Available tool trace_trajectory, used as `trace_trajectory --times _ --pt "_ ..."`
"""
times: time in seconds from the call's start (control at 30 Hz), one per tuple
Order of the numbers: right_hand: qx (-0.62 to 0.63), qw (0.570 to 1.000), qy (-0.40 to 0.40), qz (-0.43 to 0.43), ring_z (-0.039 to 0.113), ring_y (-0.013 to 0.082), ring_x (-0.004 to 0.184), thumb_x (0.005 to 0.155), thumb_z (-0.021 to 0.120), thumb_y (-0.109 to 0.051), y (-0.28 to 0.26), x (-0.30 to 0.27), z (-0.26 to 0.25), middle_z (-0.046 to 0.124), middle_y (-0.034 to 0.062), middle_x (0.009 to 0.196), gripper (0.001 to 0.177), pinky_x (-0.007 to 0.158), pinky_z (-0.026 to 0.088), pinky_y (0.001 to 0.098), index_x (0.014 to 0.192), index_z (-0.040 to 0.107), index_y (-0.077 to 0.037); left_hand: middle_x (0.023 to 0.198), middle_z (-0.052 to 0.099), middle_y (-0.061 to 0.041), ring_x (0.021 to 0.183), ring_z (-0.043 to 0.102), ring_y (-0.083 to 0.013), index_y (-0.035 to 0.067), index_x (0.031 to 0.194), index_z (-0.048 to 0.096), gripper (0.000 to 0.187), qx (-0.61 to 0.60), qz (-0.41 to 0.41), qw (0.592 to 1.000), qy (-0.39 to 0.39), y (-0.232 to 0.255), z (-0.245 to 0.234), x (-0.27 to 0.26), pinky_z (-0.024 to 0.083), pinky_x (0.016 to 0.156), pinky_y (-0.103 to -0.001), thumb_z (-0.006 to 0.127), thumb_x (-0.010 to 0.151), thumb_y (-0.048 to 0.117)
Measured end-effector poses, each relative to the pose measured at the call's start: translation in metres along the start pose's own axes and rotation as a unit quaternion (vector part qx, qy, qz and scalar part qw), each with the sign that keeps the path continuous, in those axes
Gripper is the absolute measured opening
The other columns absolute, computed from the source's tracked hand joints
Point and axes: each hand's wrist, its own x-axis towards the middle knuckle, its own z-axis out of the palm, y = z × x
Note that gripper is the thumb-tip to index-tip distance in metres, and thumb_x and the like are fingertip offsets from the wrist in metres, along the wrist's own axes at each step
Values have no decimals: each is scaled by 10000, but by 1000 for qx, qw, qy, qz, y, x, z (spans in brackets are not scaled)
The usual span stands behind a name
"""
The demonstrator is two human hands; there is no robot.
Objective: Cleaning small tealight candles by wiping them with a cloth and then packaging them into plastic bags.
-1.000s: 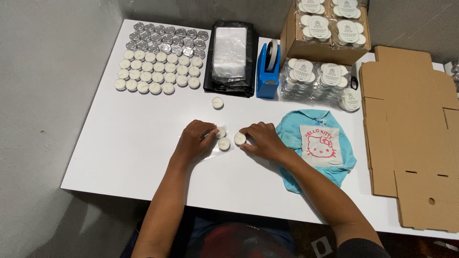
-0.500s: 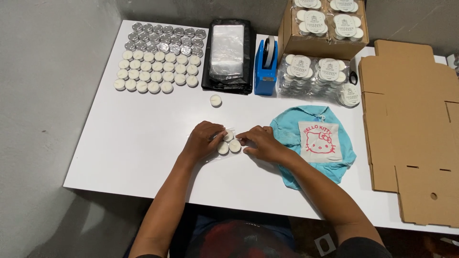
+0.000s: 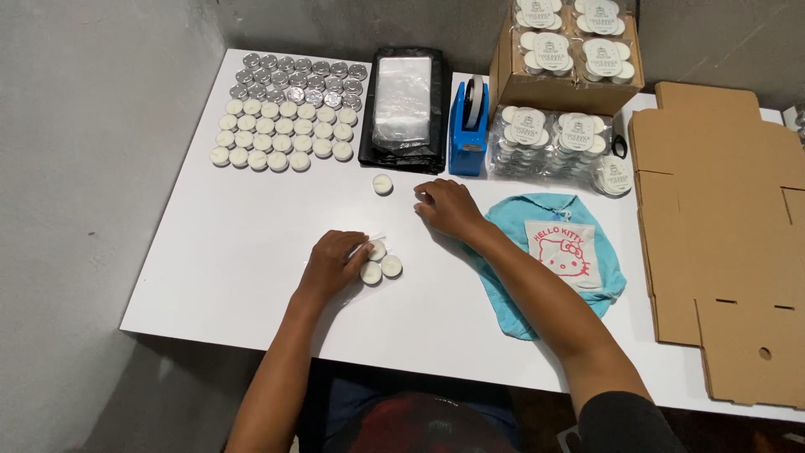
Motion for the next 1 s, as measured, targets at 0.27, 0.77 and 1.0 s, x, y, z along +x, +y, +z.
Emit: trace_trajectory --times 0.27,0.77,1.0 --pt "11 1000 -20 -16 622 330 1220 998 657 -337 -58 24 -12 634 166 1265 566 1005 506 476 1480 529 -70 1033 787 -94 970 736 -238 92 1056 796 214 49 -77 991 94 -9 -15 -31 577 878 -335 722 980 278" --pt "52 989 -113 -85 671 364 1144 929 731 -292 -75 -13 -28 679 172 1165 500 980 539 502 1349 637 -37 1040 784 -132 983 735 -295 57 1083 776 247 33 -137 988 68 21 -19 -39 570 894 -388 699 994 273" --pt "29 974 -171 -145 673 300 1108 929 747 -318 -64 -44 -26 706 107 1148 470 936 490 437 1331 659 -89 1032 781 -118 992 717 -292 64 1060 775 205 15 -73 995 65 24 9 -23 553 906 -380 720 972 241"
